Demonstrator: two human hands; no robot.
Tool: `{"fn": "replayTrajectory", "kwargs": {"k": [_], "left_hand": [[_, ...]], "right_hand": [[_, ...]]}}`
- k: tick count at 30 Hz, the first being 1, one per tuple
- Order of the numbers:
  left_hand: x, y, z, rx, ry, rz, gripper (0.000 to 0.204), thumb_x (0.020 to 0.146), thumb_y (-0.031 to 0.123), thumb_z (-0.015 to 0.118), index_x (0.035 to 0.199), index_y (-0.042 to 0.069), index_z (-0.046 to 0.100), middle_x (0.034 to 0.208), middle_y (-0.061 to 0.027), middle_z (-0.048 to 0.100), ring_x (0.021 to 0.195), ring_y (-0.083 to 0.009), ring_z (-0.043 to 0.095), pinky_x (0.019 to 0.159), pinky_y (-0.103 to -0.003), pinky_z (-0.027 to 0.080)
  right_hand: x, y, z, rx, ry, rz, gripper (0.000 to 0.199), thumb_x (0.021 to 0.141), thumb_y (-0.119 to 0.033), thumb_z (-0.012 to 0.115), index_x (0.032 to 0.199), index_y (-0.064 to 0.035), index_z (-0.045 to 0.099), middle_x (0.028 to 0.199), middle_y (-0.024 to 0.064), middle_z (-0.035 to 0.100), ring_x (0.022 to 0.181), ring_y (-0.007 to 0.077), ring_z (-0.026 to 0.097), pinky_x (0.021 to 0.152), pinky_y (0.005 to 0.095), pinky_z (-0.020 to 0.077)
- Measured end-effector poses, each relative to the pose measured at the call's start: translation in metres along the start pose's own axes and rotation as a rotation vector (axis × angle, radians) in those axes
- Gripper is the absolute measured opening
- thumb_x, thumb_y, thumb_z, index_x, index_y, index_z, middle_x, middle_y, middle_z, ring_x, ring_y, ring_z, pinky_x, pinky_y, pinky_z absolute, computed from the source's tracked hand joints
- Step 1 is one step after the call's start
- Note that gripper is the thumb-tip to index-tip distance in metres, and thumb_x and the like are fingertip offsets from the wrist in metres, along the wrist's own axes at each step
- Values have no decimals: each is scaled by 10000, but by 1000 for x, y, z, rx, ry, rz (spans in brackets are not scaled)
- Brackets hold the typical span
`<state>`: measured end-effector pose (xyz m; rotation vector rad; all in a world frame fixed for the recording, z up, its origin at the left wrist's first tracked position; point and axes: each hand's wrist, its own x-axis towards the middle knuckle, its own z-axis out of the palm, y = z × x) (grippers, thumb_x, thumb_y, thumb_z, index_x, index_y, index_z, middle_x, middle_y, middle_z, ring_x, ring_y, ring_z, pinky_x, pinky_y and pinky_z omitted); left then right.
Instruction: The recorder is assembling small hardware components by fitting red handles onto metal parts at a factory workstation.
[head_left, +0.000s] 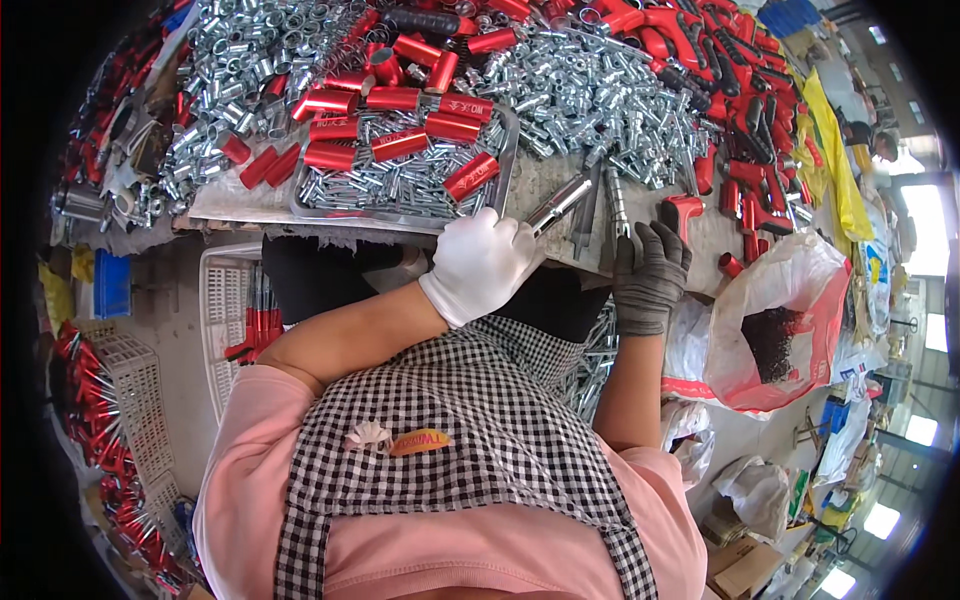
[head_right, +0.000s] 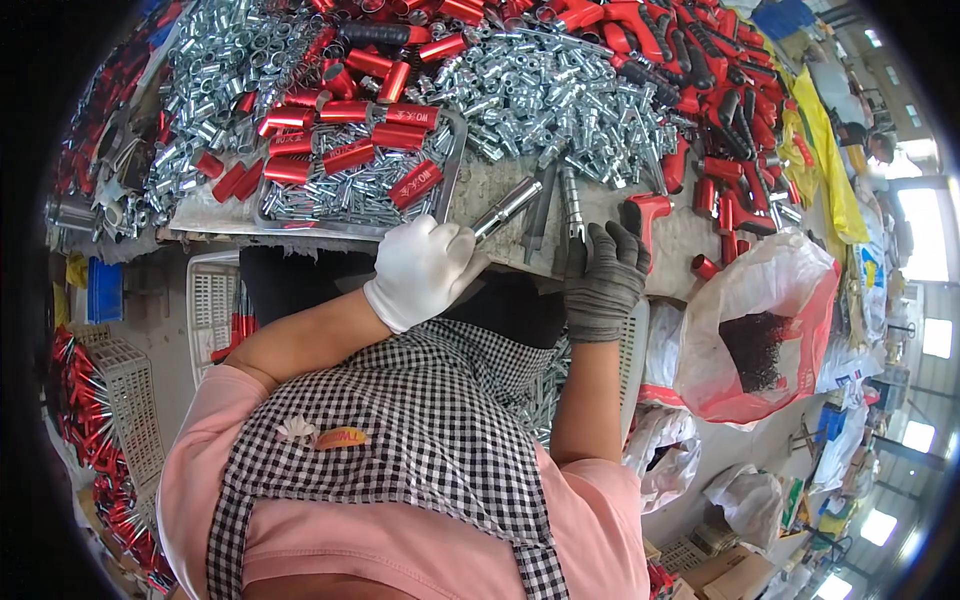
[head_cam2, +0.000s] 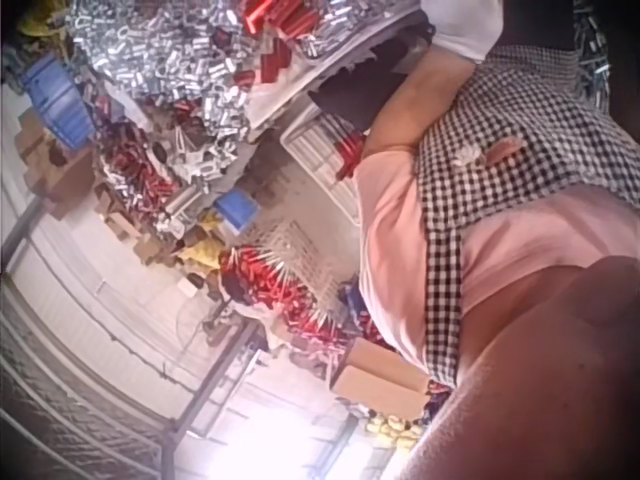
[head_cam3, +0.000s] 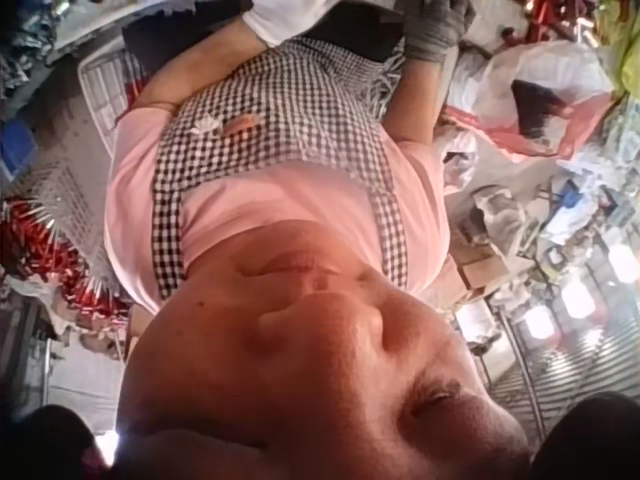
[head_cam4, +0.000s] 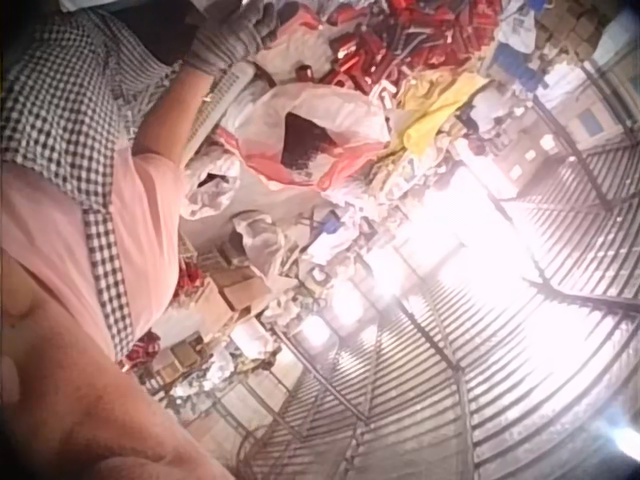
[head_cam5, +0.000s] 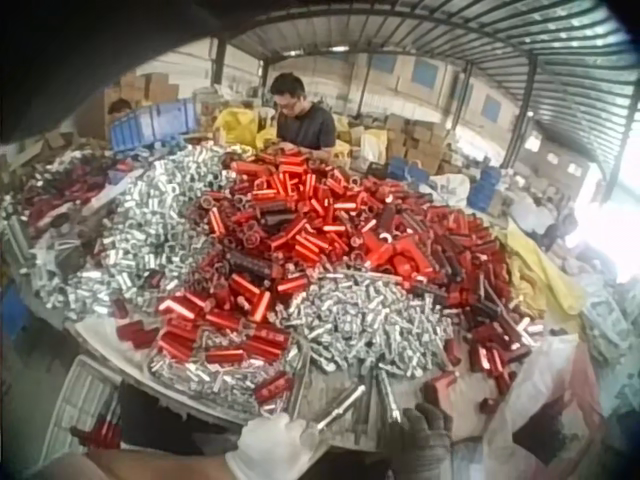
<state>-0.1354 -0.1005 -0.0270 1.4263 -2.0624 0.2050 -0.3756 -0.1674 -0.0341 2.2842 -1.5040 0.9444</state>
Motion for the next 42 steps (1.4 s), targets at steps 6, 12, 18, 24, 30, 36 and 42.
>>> {"fn": "replayTrajectory", "kwargs": {"k": [6,12,18,24,30,36,42], "left_hand": [[-1,-2,1,-16,-10,-7,201,798,270,682,762,94,592,654,-16,539,607,-209,557,472,-361,459],[1,0,-3,-14,-56,-27,192,793,260,679,825,84,607,683,-22,549,641,-217,575,495,-365,476],[3,0,-4,-48,-48,-72,204,776,239,691,880,87,604,727,-39,573,679,-246,584,552,-383,495],[3,0,-3,-79,-7,-132,210,771,241,698,893,98,605,737,-52,585,703,-268,585,596,-392,497],[2,-1,9,91,-133,-64,263,780,300,712,865,74,610,703,-60,595,685,-260,606,573,-393,512],[-1,13,1,30,-126,-59,201,811,247,654,879,62,614,673,-76,614,599,-254,626,485,-387,507],[-3,17,16,36,-111,-114,156,845,180,587,915,40,586,686,-98,628,528,-260,645,440,-362,521]], "right_hand": [[5,-5,-7,57,59,-34,263,798,-154,735,1051,-95,696,1044,125,683,977,337,625,889,450,493],[8,-58,2,94,-157,-214,316,823,-157,710,1114,-51,647,979,200,671,842,381,644,747,469,527],[41,-72,7,-60,-731,269,439,860,-246,632,1250,-63,552,981,256,646,888,418,654,762,499,525],[50,-72,9,-116,-876,267,542,865,-234,621,1343,-39,457,1141,310,606,961,447,651,838,501,528],[61,-70,-1,-180,-1093,255,480,848,-193,635,1271,-2,513,1156,280,638,1077,393,650,896,451,538],[75,-66,0,-91,-1029,367,491,825,-208,653,1244,14,525,1122,270,666,1050,392,665,894,468,533],[68,-59,18,-125,-994,334,586,787,-275,701,1251,28,509,1086,270,673,1027,374,675,884,461,533]]}}
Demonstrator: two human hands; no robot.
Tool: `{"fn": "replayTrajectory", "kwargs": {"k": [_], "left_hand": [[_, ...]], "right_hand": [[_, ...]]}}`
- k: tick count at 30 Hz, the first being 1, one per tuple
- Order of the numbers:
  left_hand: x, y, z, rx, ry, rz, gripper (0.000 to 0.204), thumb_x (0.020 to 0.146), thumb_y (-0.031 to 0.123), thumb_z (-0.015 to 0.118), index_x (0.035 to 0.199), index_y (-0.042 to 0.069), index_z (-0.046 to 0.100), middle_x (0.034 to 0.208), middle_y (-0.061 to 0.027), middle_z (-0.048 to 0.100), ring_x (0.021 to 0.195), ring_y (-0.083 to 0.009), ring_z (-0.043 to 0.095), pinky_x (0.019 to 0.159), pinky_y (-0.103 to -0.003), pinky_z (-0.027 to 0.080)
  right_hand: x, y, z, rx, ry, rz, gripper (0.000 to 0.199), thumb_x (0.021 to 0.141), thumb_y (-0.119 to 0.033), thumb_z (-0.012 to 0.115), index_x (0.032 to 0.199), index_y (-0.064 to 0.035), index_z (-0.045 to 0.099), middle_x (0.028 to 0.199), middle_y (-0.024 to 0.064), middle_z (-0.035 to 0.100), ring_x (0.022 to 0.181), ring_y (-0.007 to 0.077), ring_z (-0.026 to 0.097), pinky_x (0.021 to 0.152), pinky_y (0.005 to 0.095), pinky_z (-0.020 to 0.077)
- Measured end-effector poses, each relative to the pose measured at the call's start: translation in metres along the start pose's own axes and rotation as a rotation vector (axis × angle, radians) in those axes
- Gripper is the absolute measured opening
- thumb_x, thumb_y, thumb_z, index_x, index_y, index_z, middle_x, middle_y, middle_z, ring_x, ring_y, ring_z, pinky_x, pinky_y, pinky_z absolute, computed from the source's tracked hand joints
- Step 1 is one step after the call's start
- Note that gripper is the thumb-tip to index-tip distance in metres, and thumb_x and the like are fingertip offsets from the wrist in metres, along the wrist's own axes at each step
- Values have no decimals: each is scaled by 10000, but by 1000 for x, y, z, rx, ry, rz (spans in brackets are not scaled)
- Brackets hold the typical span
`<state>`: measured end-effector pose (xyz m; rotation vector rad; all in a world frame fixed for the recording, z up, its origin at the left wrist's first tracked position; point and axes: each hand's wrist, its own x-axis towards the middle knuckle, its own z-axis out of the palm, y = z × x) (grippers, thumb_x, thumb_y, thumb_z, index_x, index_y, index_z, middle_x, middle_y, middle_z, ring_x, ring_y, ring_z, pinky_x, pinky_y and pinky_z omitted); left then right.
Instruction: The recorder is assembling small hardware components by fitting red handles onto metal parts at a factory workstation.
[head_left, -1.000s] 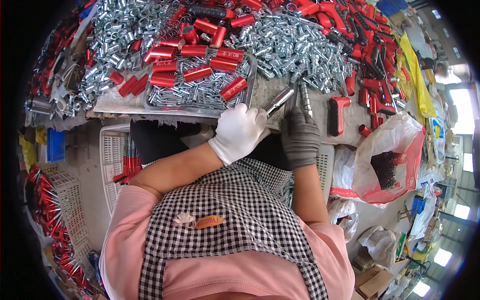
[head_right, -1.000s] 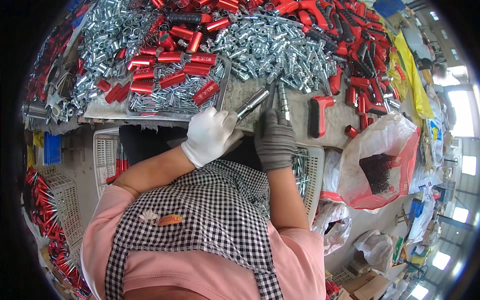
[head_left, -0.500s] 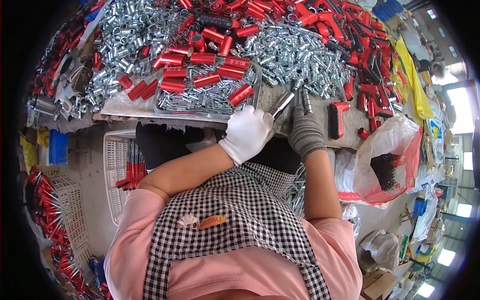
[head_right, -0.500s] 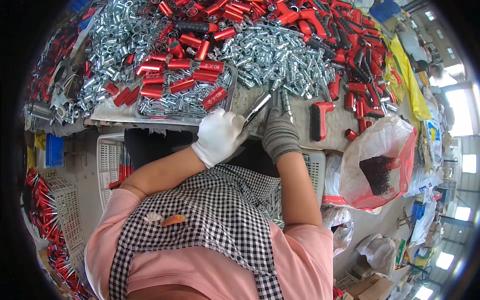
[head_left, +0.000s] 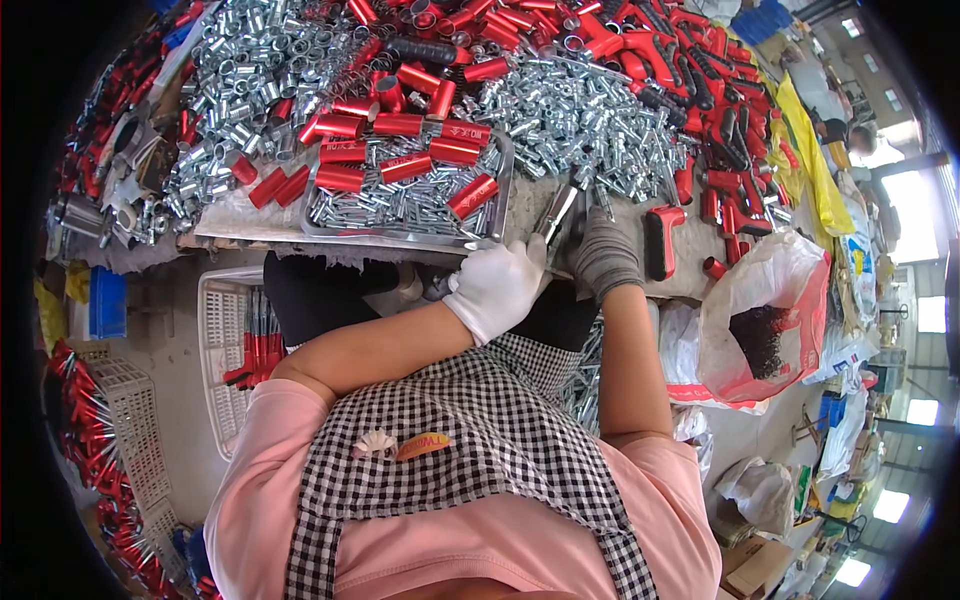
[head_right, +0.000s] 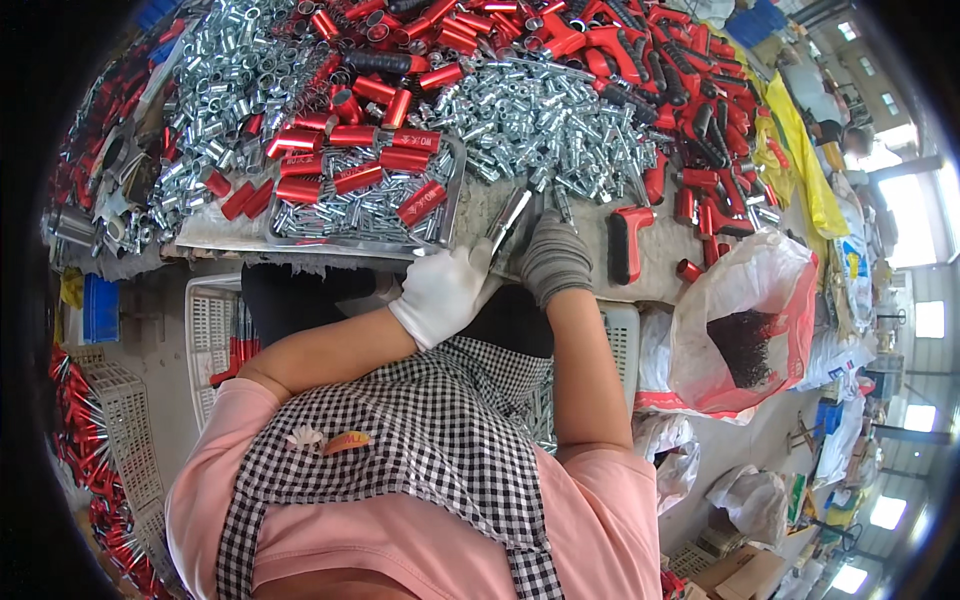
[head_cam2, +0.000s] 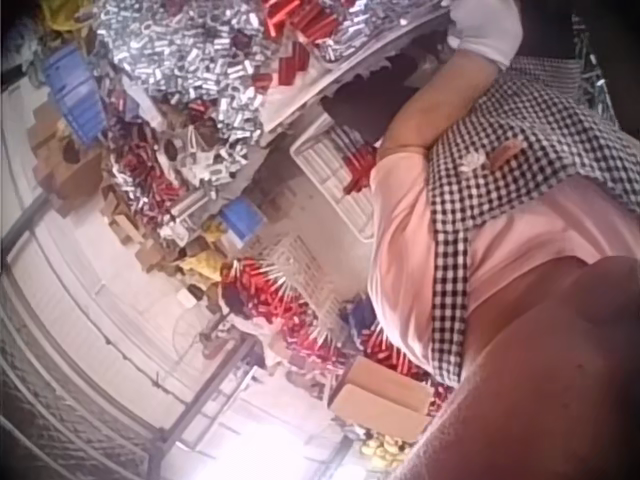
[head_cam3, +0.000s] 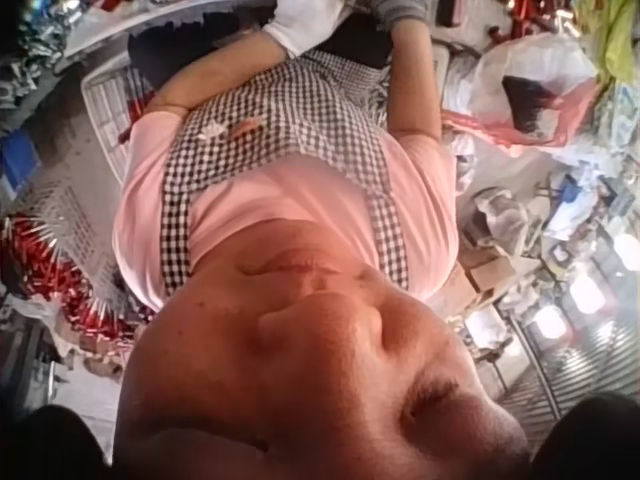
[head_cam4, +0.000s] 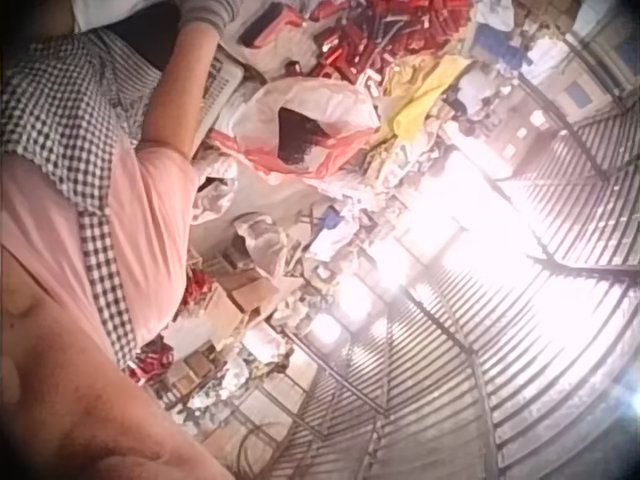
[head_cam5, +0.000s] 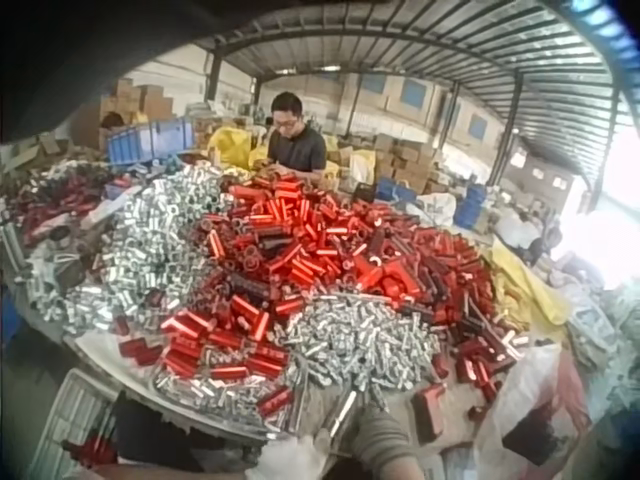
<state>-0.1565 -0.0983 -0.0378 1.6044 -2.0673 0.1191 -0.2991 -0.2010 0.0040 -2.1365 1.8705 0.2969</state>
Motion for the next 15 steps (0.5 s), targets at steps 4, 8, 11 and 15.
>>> {"fn": "replayTrajectory", "kwargs": {"k": [4,8,11,15], "left_hand": [[-1,-2,8,-26,-122,-68,359,869,308,663,1048,21,541,806,-130,617,587,-286,649,501,-383,517],[-2,-3,8,-55,-55,-45,317,876,297,651,1005,34,531,778,-125,608,566,-297,638,494,-388,516],[-2,-3,9,-94,0,-51,289,876,279,642,990,39,529,759,-124,603,546,-300,629,480,-398,511],[-5,-5,9,-112,37,-67,271,868,277,644,963,48,537,745,-127,601,535,-305,624,471,-407,508]], "right_hand": [[8,8,-2,131,117,-63,650,693,-315,779,1198,26,552,998,263,689,950,382,683,843,449,537],[32,24,7,201,96,-30,570,629,-345,813,1024,35,657,914,230,704,891,353,697,829,409,543],[42,31,6,210,87,-59,537,626,-351,805,993,24,690,891,200,712,863,318,705,814,387,545],[26,23,-3,221,72,-98,530,614,-344,802,991,13,697,885,179,716,849,297,705,806,381,544]]}}
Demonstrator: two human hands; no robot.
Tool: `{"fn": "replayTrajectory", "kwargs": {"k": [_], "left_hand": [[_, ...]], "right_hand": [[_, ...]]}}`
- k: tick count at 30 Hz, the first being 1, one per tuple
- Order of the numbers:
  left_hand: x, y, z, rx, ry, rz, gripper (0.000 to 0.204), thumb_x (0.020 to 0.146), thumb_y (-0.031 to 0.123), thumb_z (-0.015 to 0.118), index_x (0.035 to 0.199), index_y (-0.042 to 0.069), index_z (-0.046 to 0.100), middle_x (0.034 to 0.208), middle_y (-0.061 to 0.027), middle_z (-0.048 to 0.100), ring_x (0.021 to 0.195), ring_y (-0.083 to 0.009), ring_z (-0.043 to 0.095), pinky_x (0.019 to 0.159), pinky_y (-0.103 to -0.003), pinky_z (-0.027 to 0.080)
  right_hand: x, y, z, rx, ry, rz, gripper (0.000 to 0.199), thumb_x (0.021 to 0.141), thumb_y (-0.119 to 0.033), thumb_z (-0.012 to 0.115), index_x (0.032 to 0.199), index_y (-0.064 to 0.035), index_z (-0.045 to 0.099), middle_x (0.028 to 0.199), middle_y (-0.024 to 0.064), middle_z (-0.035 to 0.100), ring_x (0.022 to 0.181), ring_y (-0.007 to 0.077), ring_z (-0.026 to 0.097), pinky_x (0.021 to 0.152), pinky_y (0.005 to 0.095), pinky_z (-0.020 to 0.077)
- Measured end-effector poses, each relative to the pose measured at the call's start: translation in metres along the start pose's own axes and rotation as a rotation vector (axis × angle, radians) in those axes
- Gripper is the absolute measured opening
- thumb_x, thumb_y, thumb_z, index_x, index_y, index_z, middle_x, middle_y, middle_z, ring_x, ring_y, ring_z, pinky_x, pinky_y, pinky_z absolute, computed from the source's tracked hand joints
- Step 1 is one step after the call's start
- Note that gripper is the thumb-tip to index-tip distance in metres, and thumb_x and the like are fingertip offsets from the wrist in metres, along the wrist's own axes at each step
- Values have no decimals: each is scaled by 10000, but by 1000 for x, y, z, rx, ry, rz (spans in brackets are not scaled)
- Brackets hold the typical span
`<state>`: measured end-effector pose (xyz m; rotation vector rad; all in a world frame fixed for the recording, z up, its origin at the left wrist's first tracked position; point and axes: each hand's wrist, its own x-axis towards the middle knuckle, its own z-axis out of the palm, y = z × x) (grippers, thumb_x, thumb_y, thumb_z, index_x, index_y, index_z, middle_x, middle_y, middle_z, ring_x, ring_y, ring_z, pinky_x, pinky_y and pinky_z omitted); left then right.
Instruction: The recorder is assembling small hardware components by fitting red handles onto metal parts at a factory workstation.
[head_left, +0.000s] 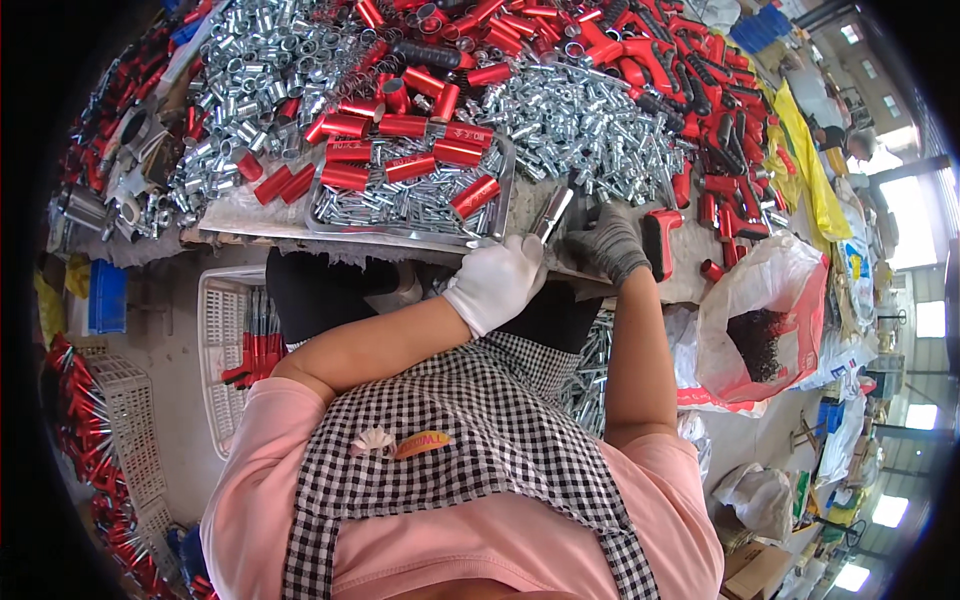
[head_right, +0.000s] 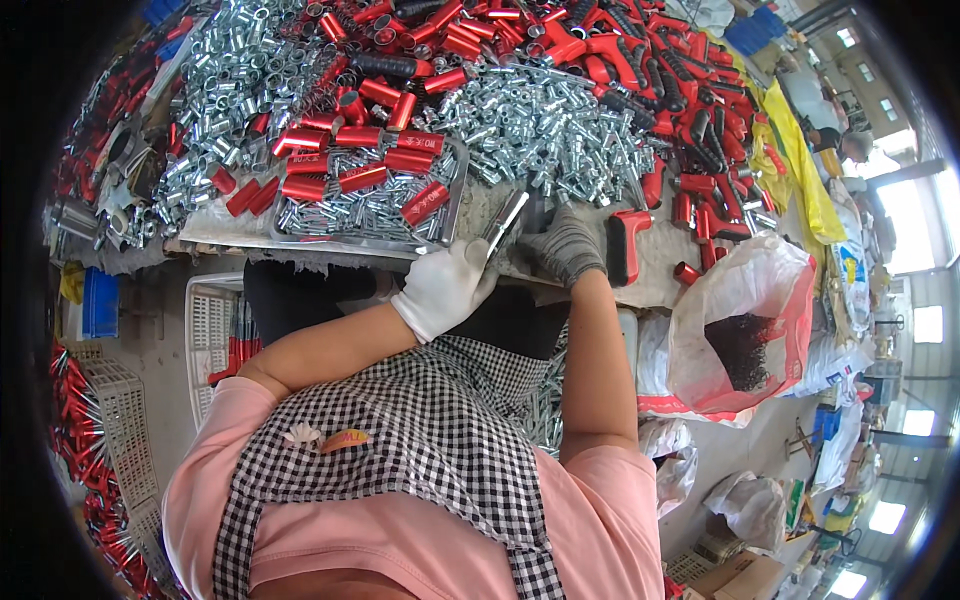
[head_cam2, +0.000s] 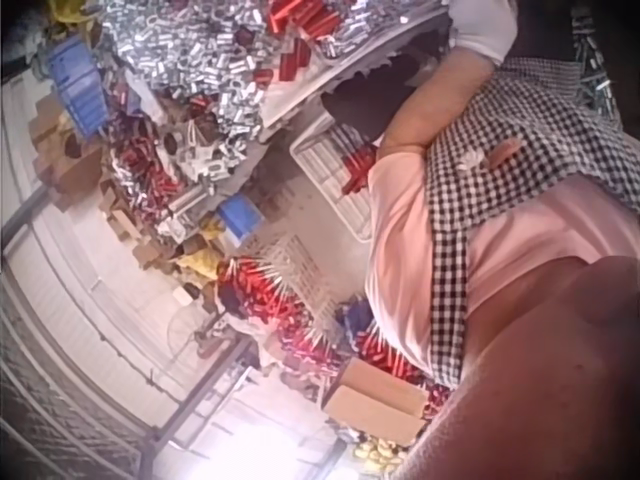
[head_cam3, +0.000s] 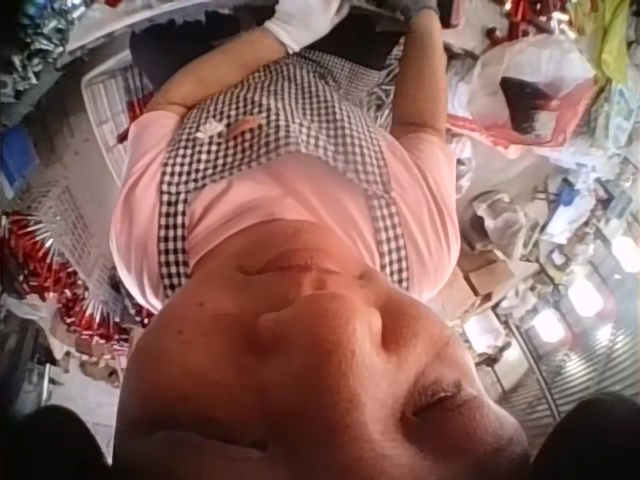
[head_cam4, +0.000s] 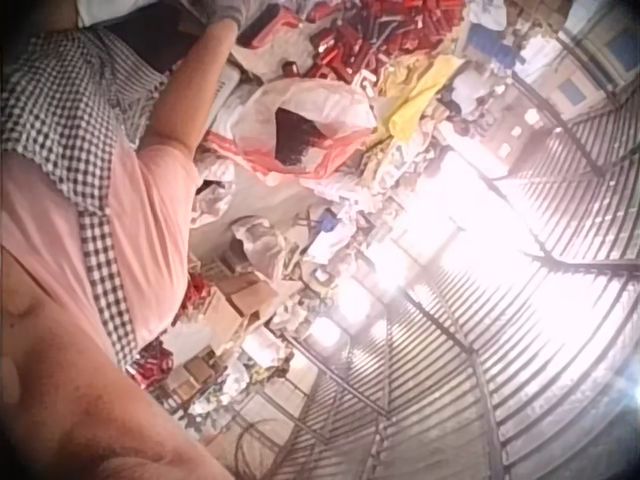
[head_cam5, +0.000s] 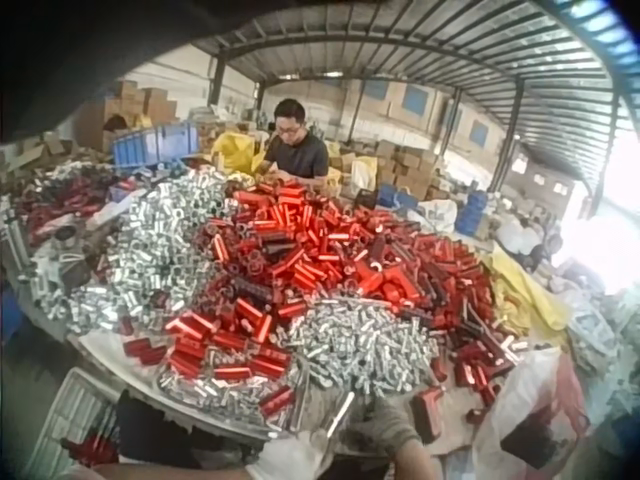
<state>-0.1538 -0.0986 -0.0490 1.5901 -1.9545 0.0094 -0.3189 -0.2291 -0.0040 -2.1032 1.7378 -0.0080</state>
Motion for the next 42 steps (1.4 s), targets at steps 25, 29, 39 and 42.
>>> {"fn": "replayTrajectory", "kwargs": {"k": [25,29,39,42], "left_hand": [[-2,3,-1,-258,112,-20,263,785,193,739,896,58,543,732,-128,599,621,-330,622,551,-417,495],[-4,0,-1,-262,103,-32,296,779,241,773,878,71,551,752,-115,600,629,-310,614,566,-402,486],[-1,-2,5,-230,101,-5,305,780,269,774,862,65,561,748,-110,596,620,-308,612,561,-402,491],[-1,5,-2,-230,100,-49,295,788,283,758,837,57,574,729,-122,600,608,-317,613,556,-411,499]], "right_hand": [[-74,72,19,618,57,14,171,926,-204,610,977,-40,619,722,56,612,597,142,570,547,323,473],[-110,66,30,417,358,-93,172,1005,-220,517,1081,-67,543,724,46,600,620,118,562,567,286,463],[-127,21,56,239,486,-458,291,944,-86,582,1224,-11,556,966,192,649,852,333,650,769,400,518],[-127,17,42,652,657,-588,292,932,-57,574,1223,-64,588,845,190,677,695,361,678,636,394,557]]}}
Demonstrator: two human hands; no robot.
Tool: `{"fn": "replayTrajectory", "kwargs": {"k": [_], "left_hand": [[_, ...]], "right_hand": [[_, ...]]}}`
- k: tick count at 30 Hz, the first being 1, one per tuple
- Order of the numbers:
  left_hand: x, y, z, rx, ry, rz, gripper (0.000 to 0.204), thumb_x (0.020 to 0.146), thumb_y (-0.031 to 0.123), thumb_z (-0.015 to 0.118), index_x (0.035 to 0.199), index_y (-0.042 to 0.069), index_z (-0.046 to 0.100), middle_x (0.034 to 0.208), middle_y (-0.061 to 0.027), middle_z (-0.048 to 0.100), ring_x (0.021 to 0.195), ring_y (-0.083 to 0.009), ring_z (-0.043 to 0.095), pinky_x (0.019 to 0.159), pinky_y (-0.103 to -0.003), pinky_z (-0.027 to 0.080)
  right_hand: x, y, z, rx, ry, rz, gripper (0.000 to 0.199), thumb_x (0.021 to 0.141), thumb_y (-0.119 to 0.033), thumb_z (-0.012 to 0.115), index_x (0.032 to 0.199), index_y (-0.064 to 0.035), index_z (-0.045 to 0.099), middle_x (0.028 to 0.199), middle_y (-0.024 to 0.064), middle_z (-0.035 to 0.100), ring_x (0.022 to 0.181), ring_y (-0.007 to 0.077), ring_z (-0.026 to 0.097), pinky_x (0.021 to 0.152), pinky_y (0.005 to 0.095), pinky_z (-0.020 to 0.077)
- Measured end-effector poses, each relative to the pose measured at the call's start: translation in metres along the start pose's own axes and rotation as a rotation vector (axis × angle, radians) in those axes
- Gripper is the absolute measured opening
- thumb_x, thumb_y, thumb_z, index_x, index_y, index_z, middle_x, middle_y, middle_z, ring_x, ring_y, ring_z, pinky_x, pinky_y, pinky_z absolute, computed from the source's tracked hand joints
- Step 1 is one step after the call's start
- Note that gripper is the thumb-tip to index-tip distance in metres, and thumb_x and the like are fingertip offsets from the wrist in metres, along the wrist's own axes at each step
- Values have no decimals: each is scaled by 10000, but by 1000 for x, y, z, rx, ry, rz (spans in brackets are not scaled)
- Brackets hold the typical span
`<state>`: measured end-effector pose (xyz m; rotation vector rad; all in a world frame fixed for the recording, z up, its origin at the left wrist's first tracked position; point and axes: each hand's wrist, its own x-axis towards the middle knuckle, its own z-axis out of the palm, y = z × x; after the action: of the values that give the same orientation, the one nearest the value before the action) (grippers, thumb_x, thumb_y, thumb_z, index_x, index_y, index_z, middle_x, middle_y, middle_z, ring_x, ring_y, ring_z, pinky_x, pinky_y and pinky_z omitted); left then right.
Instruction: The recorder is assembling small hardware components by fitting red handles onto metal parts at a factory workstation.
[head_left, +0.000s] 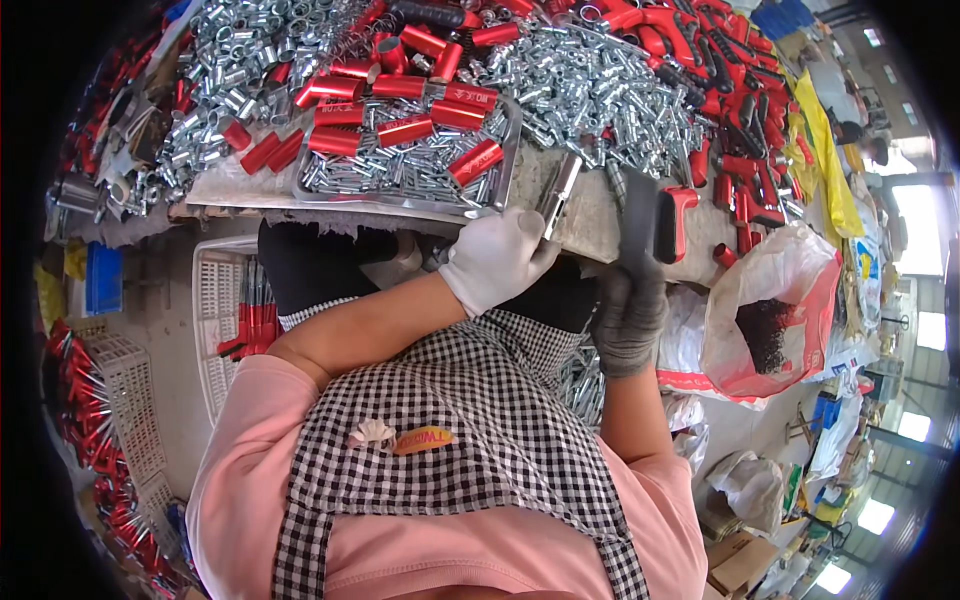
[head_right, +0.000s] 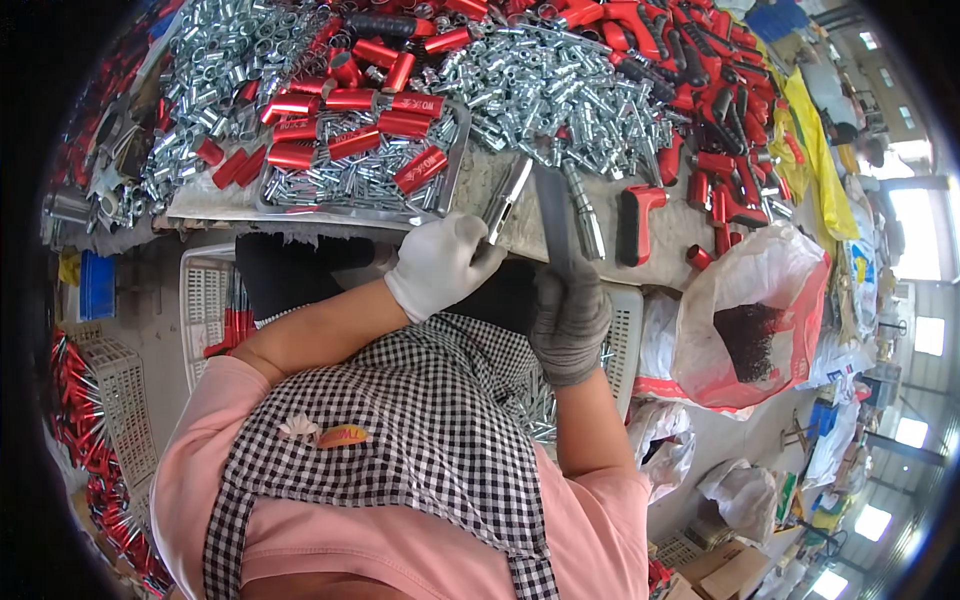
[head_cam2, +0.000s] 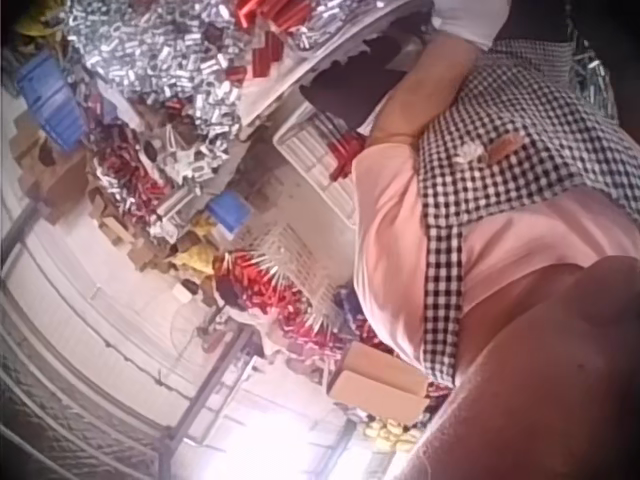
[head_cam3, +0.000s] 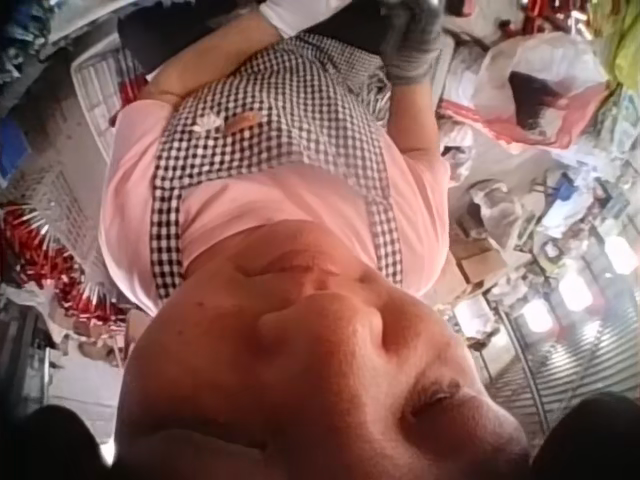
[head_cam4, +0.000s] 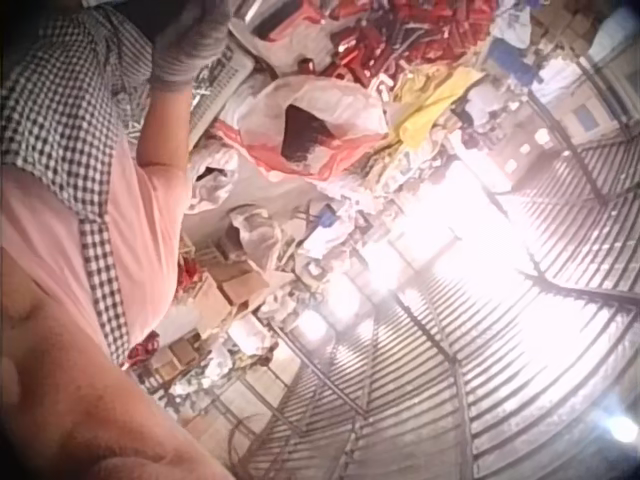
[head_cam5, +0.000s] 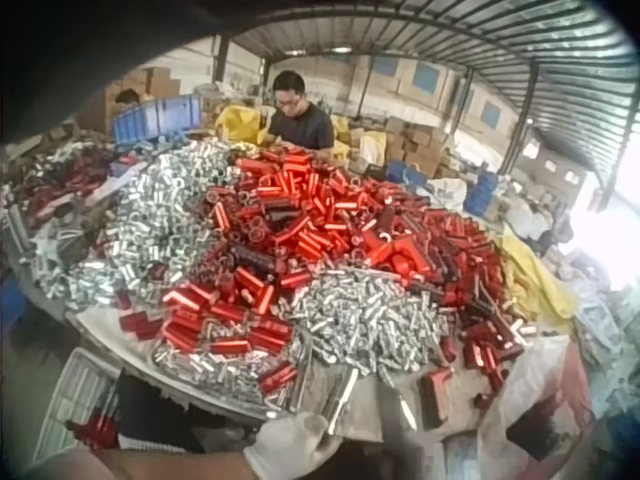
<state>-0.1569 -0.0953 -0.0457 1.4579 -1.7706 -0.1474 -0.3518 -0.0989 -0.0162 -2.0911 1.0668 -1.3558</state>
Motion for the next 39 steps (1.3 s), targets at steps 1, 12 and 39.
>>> {"fn": "replayTrajectory", "kwargs": {"k": [1,12,39], "left_hand": [[2,0,0,30,-11,-19,285,787,279,754,825,57,578,717,-123,599,598,-320,614,549,-415,501],[6,-1,0,68,-28,-22,261,776,259,727,780,46,577,701,-149,615,552,-346,620,507,-440,509],[7,-1,0,64,-29,1,269,778,251,724,793,43,555,707,-134,614,545,-335,619,481,-427,499]], "right_hand": [[3,8,12,122,61,-53,308,929,-66,576,1237,-64,573,816,176,668,652,352,662,584,396,544],[15,11,14,-386,-275,-74,247,899,-26,559,1140,-16,614,950,204,665,839,383,655,741,429,520],[20,16,20,-434,-289,-41,213,913,-105,582,1113,-41,620,865,187,676,750,389,670,654,461,533]]}}
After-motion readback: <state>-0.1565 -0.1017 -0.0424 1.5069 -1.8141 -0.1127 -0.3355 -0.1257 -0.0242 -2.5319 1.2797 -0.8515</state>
